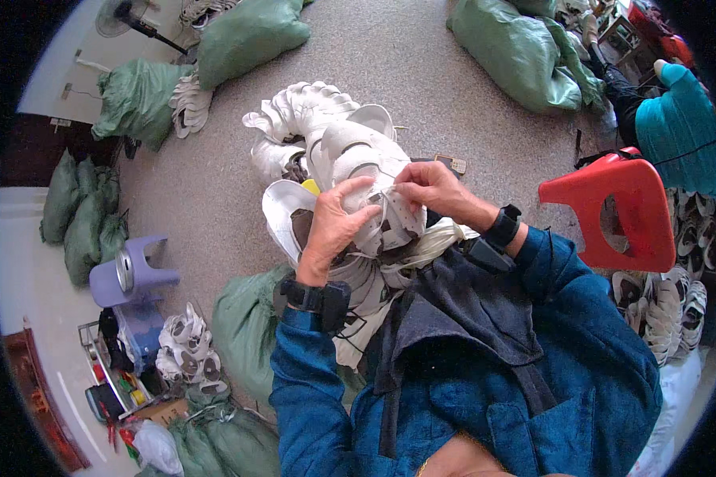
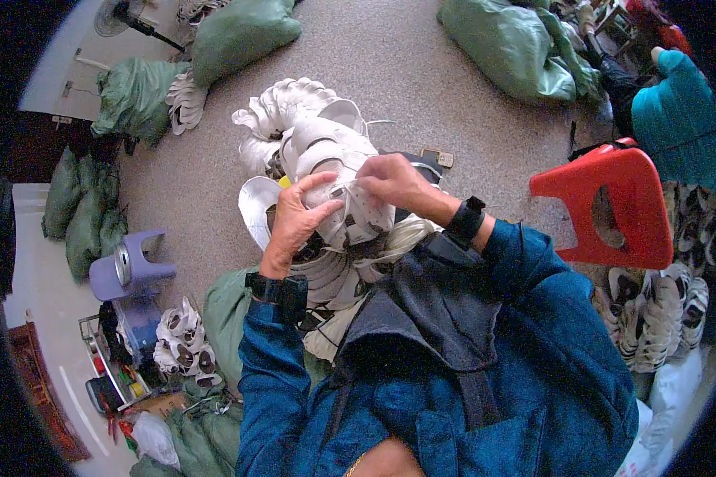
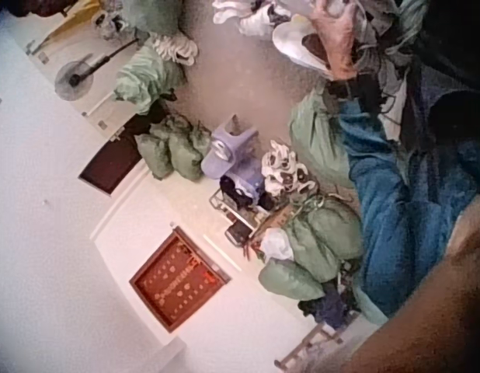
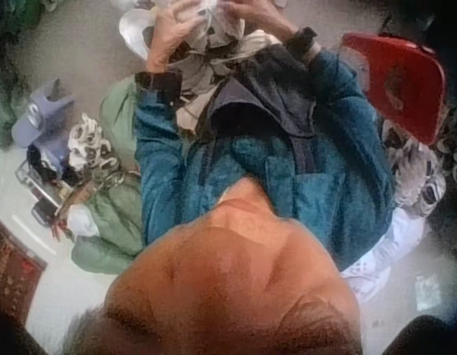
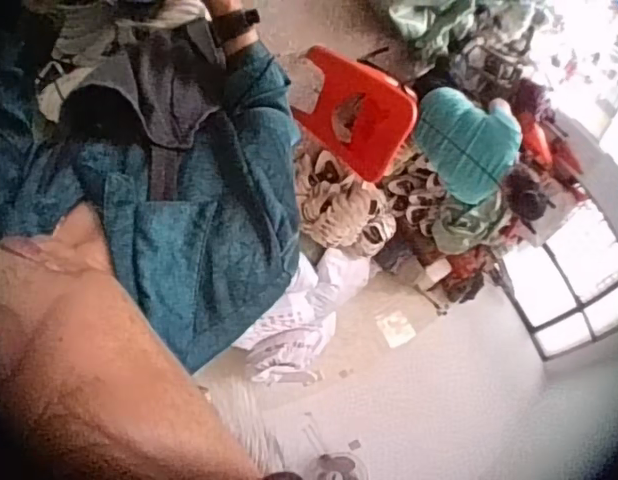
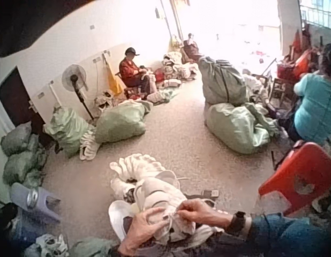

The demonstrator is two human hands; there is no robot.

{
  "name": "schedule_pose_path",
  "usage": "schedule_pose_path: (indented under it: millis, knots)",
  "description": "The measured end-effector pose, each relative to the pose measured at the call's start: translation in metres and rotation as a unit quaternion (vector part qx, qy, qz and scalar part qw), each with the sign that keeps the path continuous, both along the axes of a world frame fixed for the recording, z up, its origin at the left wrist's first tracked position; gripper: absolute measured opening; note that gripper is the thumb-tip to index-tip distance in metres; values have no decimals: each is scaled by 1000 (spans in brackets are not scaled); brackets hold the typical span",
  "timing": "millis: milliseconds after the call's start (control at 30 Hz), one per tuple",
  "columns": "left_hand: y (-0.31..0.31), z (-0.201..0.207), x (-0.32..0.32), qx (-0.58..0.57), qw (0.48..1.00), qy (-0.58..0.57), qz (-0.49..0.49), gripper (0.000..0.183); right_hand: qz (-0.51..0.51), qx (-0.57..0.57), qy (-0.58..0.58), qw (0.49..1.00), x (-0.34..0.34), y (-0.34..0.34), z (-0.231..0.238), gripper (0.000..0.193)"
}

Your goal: Lacing white sneakers in a shoe manufacturing facility.

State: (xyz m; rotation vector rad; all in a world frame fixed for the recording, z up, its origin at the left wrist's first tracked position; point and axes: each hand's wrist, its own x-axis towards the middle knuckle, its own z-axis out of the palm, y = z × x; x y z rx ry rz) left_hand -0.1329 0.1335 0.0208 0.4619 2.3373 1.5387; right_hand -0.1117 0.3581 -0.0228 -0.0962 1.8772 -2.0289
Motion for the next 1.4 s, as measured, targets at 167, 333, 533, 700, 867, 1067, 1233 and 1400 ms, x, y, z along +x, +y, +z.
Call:
schedule_pose_path:
  millis: [167, 333, 533, 700, 867, 1067, 1233, 1400]
  knots:
    - [2, -7, 4, 7, 999, -5, 48, 36, -24, 116, 81, 990, 5, -9, 0, 15]
    - [7, -2, 4, -11, 999, -32, 38, 32, -60, 109, 95, 988, 6, -8, -15, 14]
    - [6, -8, 4, -22, 998, -22, 57, 32, -61, 55, 52, 995, 4, -6, -10, 22]
    - [5, -11, 3, -4, 997, -41, 68, 32, -39, 40, 44, 997, 3, -4, -9, 16]
    - [5, -10, 2, -13, 997, -32, 67, 32, -31, 101, 148, 983, 3, -5, -7, 14]
    - [7, -9, -1, 3, 995, -78, 69, 30, -13, 166, 196, 966, -3, -6, 0, 12]
    - [3, -11, -2, 18, 993, -90, 71, 30, 22, 176, 212, 961, -9, -5, 5, 11]
    - [2, -12, -4, 51, 990, -119, 64, 30, 54, 169, 226, 958, -16, 0, 4, 10]
